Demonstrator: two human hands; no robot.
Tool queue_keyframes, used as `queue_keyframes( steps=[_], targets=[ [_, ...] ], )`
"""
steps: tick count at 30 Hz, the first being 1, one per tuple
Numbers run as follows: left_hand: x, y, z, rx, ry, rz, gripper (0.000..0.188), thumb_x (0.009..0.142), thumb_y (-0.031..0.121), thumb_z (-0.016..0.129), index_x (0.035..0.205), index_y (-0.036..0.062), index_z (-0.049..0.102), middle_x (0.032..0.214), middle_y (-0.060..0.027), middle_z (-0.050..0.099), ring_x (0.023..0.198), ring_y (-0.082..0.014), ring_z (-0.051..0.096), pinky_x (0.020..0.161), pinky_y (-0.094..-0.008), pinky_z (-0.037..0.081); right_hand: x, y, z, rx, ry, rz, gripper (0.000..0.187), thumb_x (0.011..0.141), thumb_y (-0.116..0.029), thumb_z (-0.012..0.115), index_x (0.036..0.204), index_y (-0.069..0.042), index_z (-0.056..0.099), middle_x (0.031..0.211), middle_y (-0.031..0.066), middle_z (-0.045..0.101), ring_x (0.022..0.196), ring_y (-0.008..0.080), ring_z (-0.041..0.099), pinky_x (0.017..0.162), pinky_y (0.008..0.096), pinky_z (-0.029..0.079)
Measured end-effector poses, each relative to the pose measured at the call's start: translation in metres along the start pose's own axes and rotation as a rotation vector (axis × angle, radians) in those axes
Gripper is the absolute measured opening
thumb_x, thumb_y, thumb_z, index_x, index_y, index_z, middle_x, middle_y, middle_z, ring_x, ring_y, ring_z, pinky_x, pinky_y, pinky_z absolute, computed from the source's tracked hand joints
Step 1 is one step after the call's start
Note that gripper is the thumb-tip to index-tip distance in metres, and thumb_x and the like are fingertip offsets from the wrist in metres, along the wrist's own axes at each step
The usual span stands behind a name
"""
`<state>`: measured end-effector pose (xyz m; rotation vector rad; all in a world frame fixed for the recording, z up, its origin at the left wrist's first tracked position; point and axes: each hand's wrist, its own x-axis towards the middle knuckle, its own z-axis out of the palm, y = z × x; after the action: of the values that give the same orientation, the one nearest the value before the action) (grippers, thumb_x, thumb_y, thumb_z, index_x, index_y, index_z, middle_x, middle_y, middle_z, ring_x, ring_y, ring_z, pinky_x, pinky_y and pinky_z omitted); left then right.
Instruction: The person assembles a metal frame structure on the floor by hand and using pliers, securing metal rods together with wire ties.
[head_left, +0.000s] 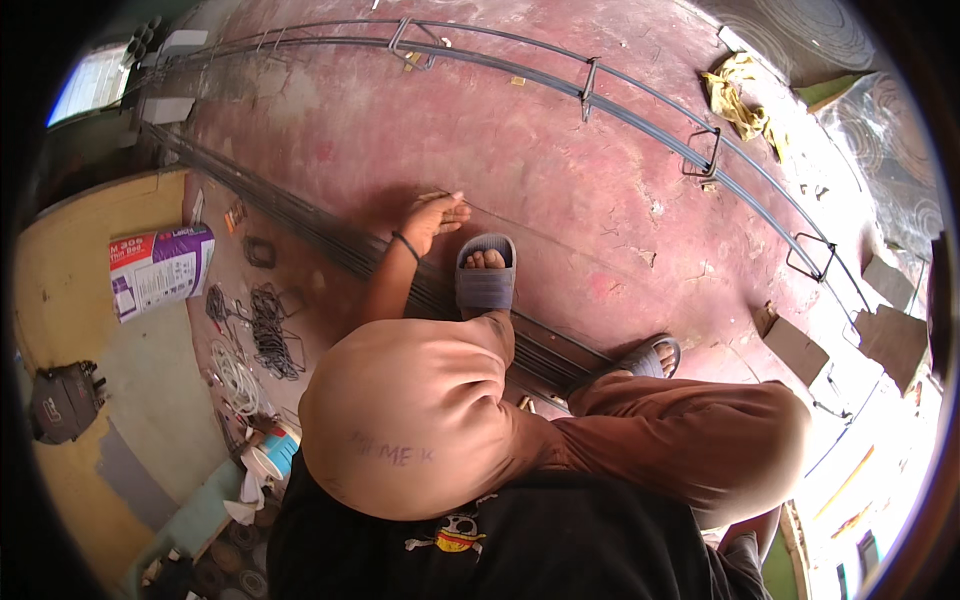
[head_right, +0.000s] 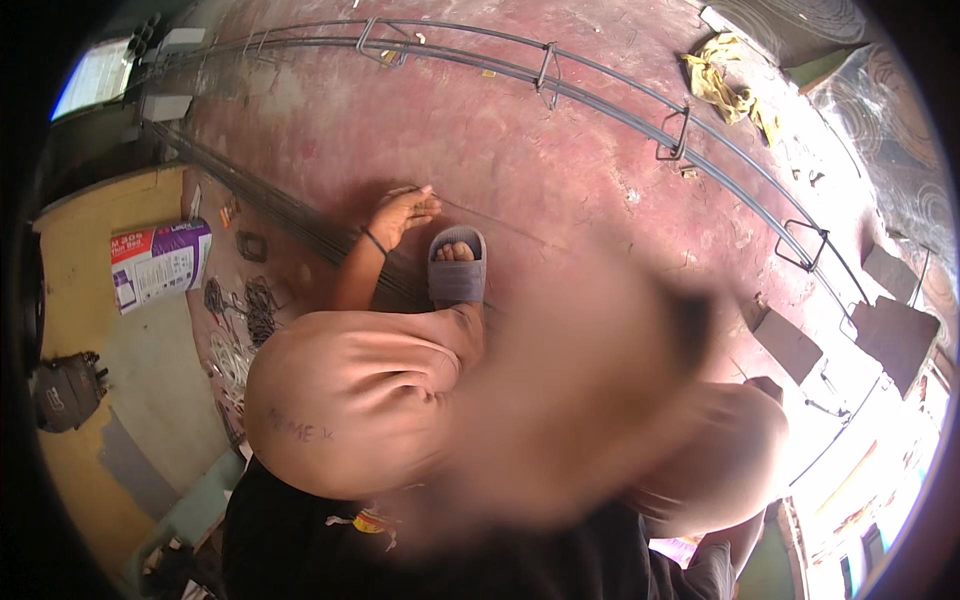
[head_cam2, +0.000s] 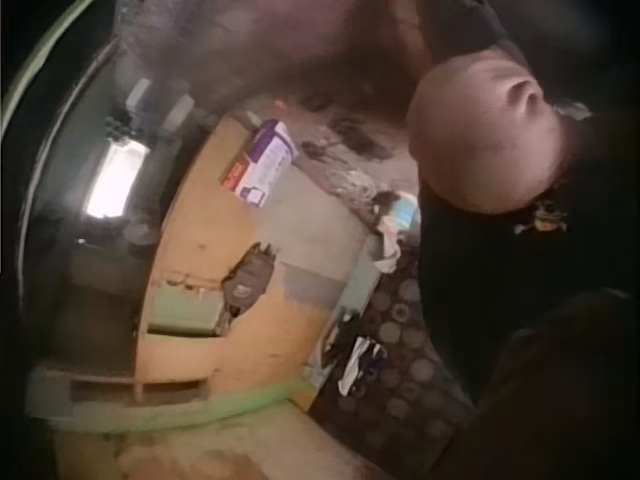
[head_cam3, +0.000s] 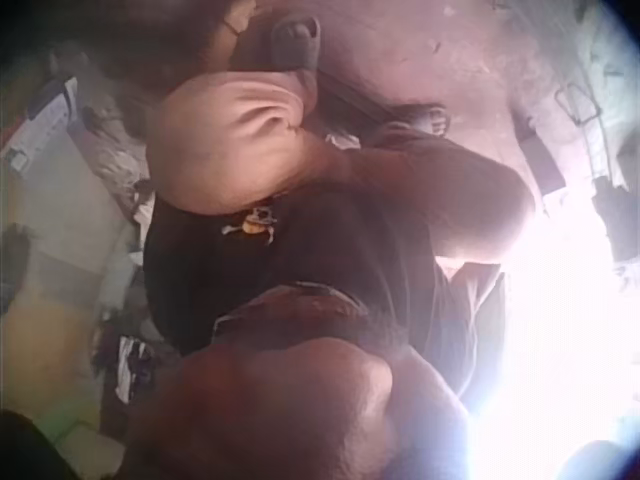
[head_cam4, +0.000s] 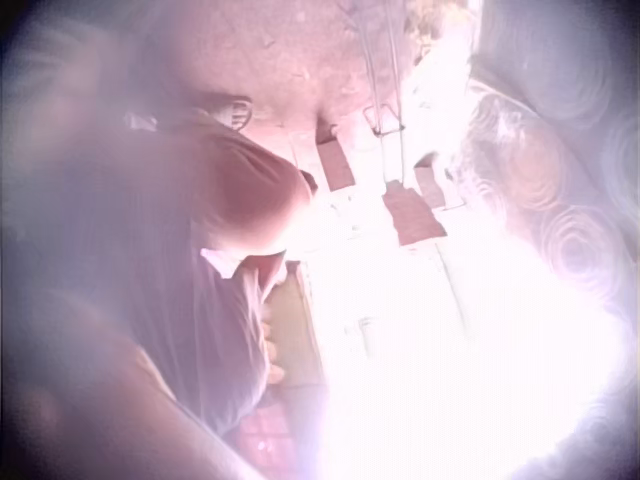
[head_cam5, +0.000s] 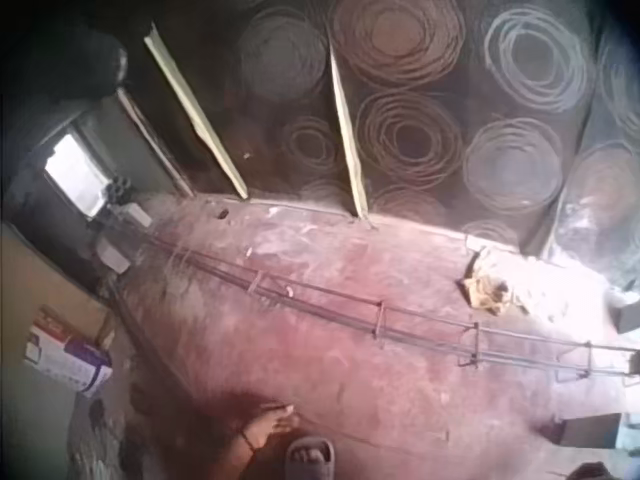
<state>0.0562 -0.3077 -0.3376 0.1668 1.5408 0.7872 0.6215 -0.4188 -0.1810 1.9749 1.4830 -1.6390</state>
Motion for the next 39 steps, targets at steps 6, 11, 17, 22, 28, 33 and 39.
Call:
queue_keyframes(
  steps=[6,11,17,22,28,33,39],
  targets=[
    [0.01,-0.041,0.038,0.418,0.079,0.154,0.026,0.085,0.032,0.064,0.082,0.0059,0.064,0.076,-0.0083,0.067,0.071,-0.018,0.065,0.063,-0.0378,0.05,0.022,-0.107,0.111,0.127,-0.317,-0.339,0.024,0.086,-0.018,0.052,0.089,0.003,0.061,0.073,0.0034,0.056,0.064,0.0119,0.049,0.06,0.0271,0.042],
    [-0.022,-0.039,0.049,0.676,0.135,0.204,0.029,0.086,0.033,0.063,0.078,0.0049,0.063,0.072,-0.0084,0.065,0.067,-0.0179,0.063,0.061,-0.0373,0.048,0.028,-0.185,0.154,0.246,-0.474,-0.548,0.023,0.085,-0.017,0.052,0.088,0.003,0.062,0.071,0.0036,0.056,0.063,0.0117,0.049,0.058,0.027,0.042],
    [-0.023,-0.039,0.067,0.932,0.112,0.246,0.033,0.086,0.034,0.062,0.074,0.0037,0.062,0.067,-0.0084,0.063,0.063,-0.0178,0.061,0.059,-0.0368,0.047,0.049,-0.187,0.142,0.273,-0.468,-0.522,0.022,0.084,-0.016,0.053,0.087,0.004,0.062,0.07,0.0039,0.056,0.061,0.0116,0.049,0.057,0.0269,0.042],
    [-0.029,-0.029,0.071,1.105,0.1,0.311,0.037,0.087,0.036,0.06,0.071,0.0027,0.061,0.063,-0.0084,0.062,0.059,-0.0176,0.059,0.057,-0.0363,0.046,0.058,-0.184,0.127,0.263,-0.456,-0.476,0.021,0.083,-0.015,0.053,0.086,0.004,0.062,0.069,0.0041,0.057,0.059,0.0114,0.049,0.055,0.0268,0.041],
    [-0.017,0.02,0.061,1.174,0.199,0.206,0.042,0.087,0.037,0.059,0.066,0.0015,0.06,0.058,-0.0084,0.059,0.054,-0.0175,0.057,0.055,-0.0358,0.045,0.078,-0.174,0.106,0.257,-0.439,-0.402,0.02,0.082,-0.013,0.054,0.085,0.004,0.062,0.067,0.0043,0.057,0.057,0.0112,0.049,0.054,0.0267,0.041],
    [0.021,0.076,0.071,1.164,0.151,0.239,0.041,0.087,0.038,0.059,0.069,0.0011,0.06,0.06,-0.0082,0.06,0.057,-0.0161,0.056,0.056,-0.0354,0.044,0.077,-0.137,0.071,0.24,-0.322,-0.246,0.019,0.081,-0.012,0.054,0.085,0.004,0.062,0.066,0.0046,0.057,0.056,0.0111,0.049,0.052,0.0266,0.041],
    [0.018,-0.019,0.046,1.432,-0.059,0.654,0.027,0.082,0.027,0.067,0.082,0.0002,0.066,0.072,-0.013,0.066,0.065,-0.0158,0.061,0.062,-0.0337,0.048,0.054,-0.048,0.022,0.19,-0.206,-0.004,0.017,0.08,-0.011,0.055,0.084,0.005,0.062,0.065,0.0048,0.057,0.054,0.0109,0.049,0.05,0.0265,0.04]
  ],
)
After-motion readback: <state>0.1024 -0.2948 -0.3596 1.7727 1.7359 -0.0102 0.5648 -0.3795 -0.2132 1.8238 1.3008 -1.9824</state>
